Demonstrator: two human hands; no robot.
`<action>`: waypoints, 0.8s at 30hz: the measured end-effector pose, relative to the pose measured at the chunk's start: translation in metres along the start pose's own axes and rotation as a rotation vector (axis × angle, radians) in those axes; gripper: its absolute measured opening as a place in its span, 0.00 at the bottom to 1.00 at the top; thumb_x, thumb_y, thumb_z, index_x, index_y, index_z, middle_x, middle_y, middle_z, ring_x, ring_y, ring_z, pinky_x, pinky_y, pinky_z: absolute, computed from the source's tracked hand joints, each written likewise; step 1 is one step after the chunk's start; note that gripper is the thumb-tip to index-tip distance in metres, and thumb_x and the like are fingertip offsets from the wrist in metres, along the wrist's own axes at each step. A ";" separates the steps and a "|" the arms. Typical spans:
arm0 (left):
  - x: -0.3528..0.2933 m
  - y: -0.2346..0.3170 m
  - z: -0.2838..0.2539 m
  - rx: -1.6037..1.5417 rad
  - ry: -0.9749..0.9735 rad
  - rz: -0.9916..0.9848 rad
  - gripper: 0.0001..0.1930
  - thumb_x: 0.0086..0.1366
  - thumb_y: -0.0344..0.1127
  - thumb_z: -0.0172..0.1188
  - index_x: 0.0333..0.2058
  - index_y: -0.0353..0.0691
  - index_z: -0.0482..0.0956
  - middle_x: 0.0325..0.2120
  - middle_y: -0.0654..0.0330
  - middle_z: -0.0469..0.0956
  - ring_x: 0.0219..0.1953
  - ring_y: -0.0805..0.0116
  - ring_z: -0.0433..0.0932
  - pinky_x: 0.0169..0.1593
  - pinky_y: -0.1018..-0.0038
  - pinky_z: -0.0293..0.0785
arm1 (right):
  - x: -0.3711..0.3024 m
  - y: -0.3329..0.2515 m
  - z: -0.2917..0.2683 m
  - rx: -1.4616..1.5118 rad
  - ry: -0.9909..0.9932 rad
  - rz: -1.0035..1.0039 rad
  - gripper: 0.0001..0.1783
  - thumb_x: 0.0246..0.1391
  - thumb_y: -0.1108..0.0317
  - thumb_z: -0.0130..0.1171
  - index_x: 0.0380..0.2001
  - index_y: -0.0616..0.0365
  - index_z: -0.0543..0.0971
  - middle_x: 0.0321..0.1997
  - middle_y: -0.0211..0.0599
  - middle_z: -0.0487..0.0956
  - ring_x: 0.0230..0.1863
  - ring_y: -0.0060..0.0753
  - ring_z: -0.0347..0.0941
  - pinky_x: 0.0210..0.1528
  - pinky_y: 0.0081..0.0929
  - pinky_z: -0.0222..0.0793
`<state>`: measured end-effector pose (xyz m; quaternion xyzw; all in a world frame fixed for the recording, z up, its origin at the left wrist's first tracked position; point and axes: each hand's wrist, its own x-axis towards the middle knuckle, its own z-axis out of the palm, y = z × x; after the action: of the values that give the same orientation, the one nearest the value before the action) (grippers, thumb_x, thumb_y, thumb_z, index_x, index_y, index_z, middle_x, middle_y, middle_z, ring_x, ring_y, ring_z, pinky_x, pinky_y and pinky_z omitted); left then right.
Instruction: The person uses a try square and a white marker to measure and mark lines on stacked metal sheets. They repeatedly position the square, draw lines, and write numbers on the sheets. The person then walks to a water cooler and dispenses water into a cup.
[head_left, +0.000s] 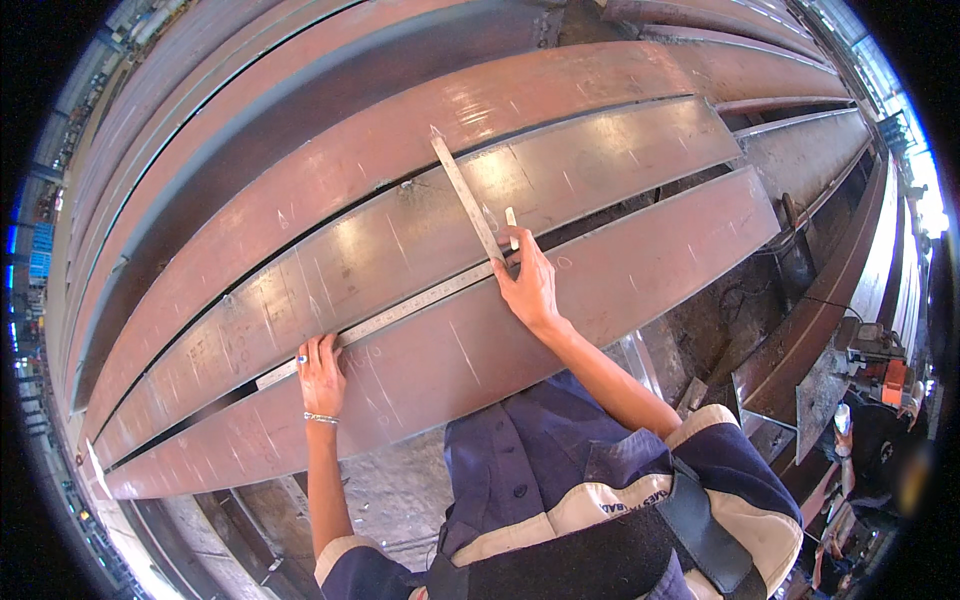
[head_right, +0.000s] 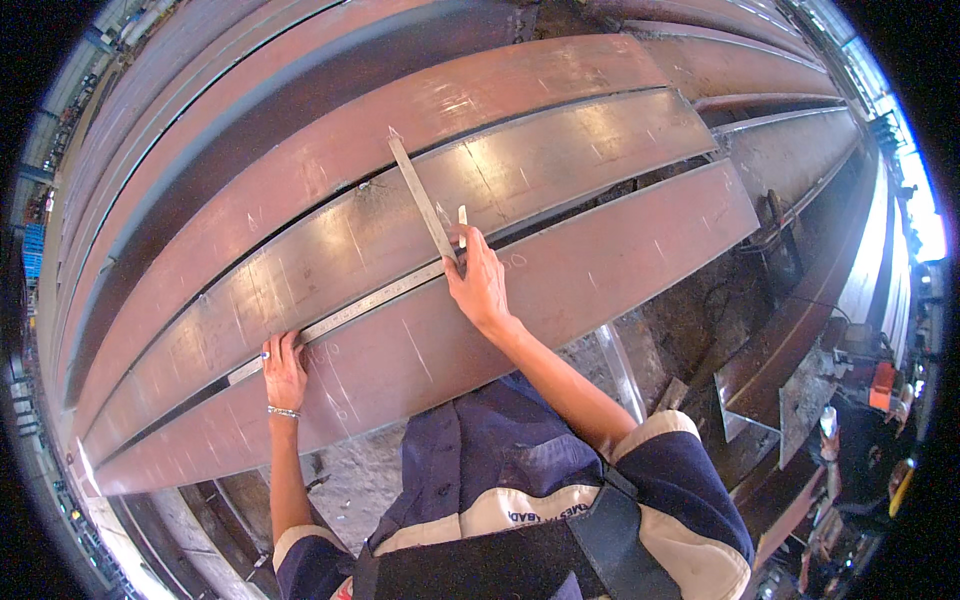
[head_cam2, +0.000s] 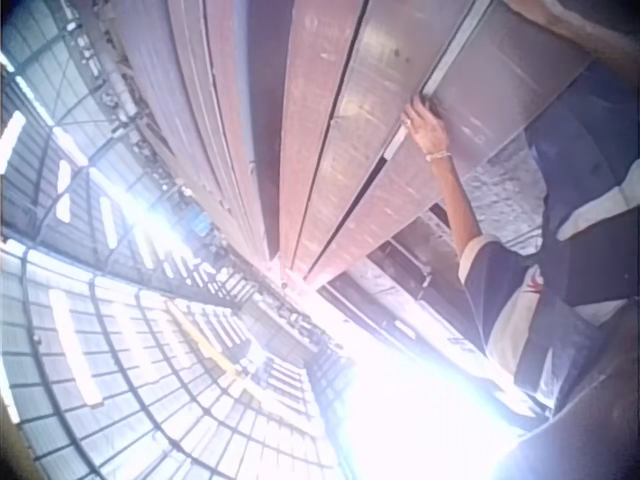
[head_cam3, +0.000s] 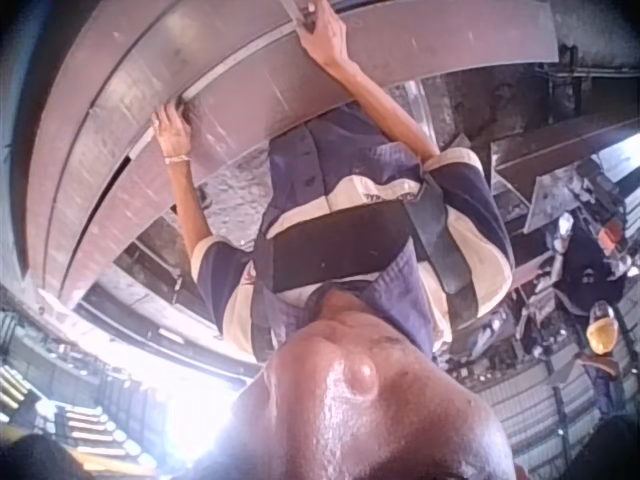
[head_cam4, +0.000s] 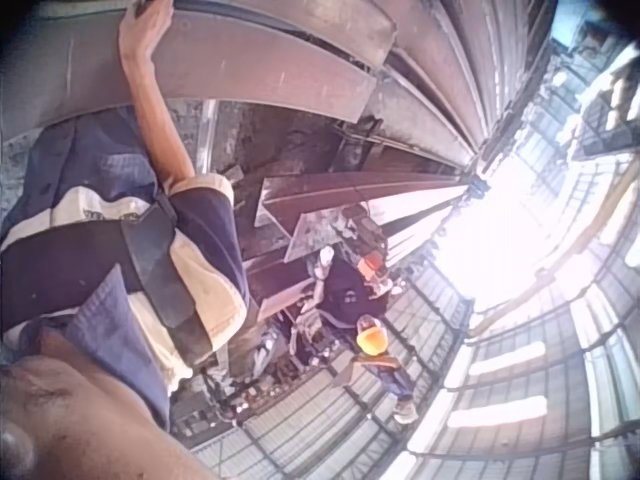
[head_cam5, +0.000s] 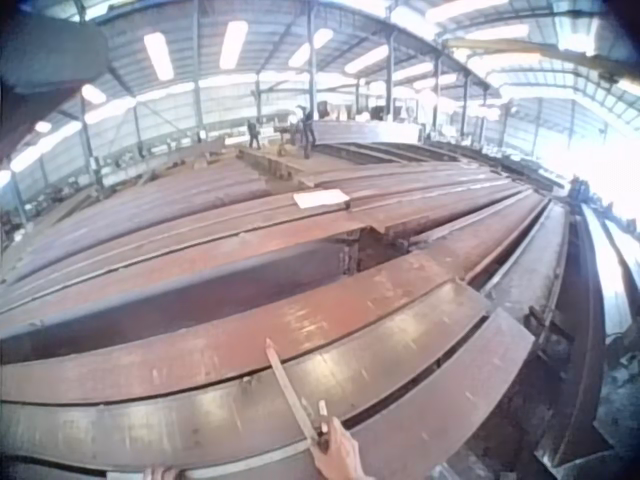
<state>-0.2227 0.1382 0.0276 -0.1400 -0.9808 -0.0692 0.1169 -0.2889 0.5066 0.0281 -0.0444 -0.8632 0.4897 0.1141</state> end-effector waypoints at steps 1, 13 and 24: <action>0.000 0.000 0.000 -0.010 -0.007 0.008 0.16 0.61 0.25 0.58 0.49 0.37 0.73 0.46 0.50 0.72 0.50 0.47 0.72 0.53 0.56 0.71 | 0.000 0.000 -0.001 0.021 0.005 -0.015 0.26 0.50 0.77 0.63 0.52 0.56 0.68 0.43 0.38 0.77 0.32 0.39 0.76 0.37 0.37 0.71; 0.003 -0.006 -0.003 -0.011 -0.007 0.073 0.16 0.60 0.27 0.60 0.47 0.36 0.74 0.44 0.52 0.74 0.48 0.51 0.74 0.53 0.59 0.71 | 0.002 -0.001 -0.001 0.025 -0.009 -0.035 0.26 0.50 0.79 0.63 0.52 0.59 0.67 0.44 0.42 0.77 0.30 0.43 0.76 0.36 0.39 0.73; 0.006 -0.004 -0.006 0.115 0.041 0.108 0.12 0.61 0.30 0.61 0.45 0.41 0.77 0.38 0.57 0.76 0.41 0.56 0.77 0.44 0.63 0.75 | 0.003 -0.003 -0.003 0.040 -0.023 -0.022 0.27 0.50 0.79 0.63 0.53 0.60 0.66 0.44 0.42 0.77 0.30 0.42 0.76 0.36 0.38 0.73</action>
<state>-0.2279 0.1350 0.0345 -0.1845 -0.9715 -0.0093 0.1486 -0.2911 0.5081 0.0330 -0.0272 -0.8550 0.5059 0.1106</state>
